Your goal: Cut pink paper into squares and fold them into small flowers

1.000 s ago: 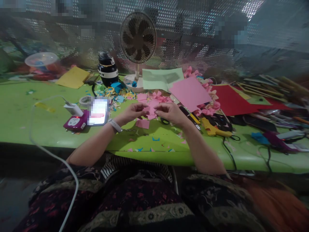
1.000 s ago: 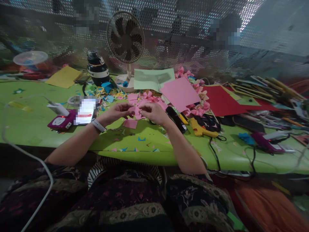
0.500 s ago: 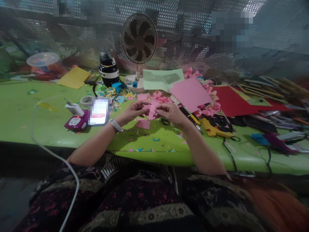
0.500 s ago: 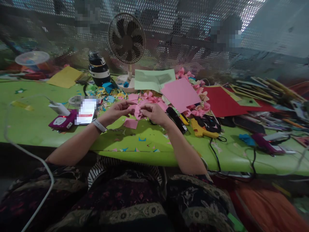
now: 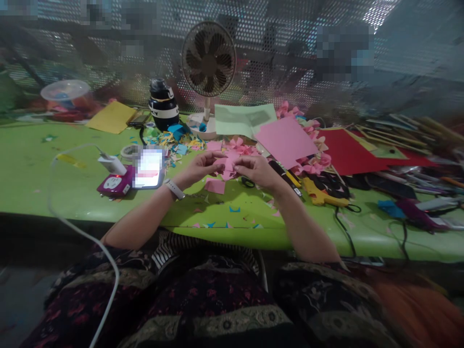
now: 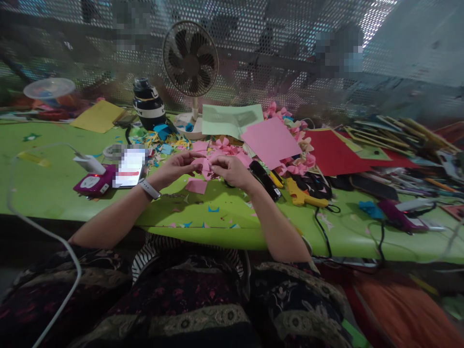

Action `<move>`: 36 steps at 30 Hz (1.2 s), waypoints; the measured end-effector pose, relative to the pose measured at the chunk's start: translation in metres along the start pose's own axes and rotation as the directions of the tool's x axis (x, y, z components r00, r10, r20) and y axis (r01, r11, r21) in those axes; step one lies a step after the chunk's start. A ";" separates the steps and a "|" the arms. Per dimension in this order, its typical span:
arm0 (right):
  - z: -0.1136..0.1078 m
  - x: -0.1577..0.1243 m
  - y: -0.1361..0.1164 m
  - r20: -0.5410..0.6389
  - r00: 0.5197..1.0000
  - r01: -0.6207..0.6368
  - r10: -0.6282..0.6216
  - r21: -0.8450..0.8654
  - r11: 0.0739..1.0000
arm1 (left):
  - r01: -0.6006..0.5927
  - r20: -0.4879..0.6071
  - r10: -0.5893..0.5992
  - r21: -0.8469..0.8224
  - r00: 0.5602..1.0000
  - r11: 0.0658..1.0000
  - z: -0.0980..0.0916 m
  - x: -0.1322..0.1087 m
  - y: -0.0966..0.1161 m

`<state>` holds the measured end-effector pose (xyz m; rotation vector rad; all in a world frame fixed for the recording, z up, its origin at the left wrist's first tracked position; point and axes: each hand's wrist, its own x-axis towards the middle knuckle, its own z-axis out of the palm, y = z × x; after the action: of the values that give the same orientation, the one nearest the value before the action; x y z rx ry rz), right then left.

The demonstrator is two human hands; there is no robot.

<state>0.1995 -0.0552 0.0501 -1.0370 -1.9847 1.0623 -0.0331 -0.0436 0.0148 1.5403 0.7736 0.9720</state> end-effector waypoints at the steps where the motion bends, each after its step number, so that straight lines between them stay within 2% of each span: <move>1: 0.000 0.000 0.000 0.002 1.000 0.002 -0.002 0.010 1.000 | -0.010 -0.001 0.010 0.000 1.000 1.000 0.000 0.000 0.000; 8: 0.006 0.003 0.004 0.066 0.998 -0.023 0.015 0.136 0.990 | -0.094 -0.036 0.094 -0.005 0.995 0.996 0.001 0.000 -0.004; 17: 0.016 0.006 0.011 0.112 0.992 -0.088 0.060 0.263 0.961 | -0.142 0.002 0.142 0.007 0.990 0.990 0.005 0.002 -0.008; 26: 0.018 0.001 -0.003 0.126 0.969 -0.244 0.212 0.370 0.896 | -0.137 0.049 0.136 0.029 0.990 0.990 0.005 -0.002 -0.002; 31: 0.016 0.005 -0.005 0.163 0.942 -0.335 0.292 0.434 0.836 | -0.083 0.130 0.091 -0.065 0.987 0.994 0.005 -0.006 0.006; 36: 0.015 0.006 -0.004 0.182 0.932 -0.361 0.312 0.421 0.832 | -0.045 0.167 0.055 -0.065 0.984 0.997 0.008 -0.008 0.010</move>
<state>0.1832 -0.0574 0.0480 -1.1074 -1.5415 1.7059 -0.0293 -0.0561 0.0232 1.5720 0.5832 0.8812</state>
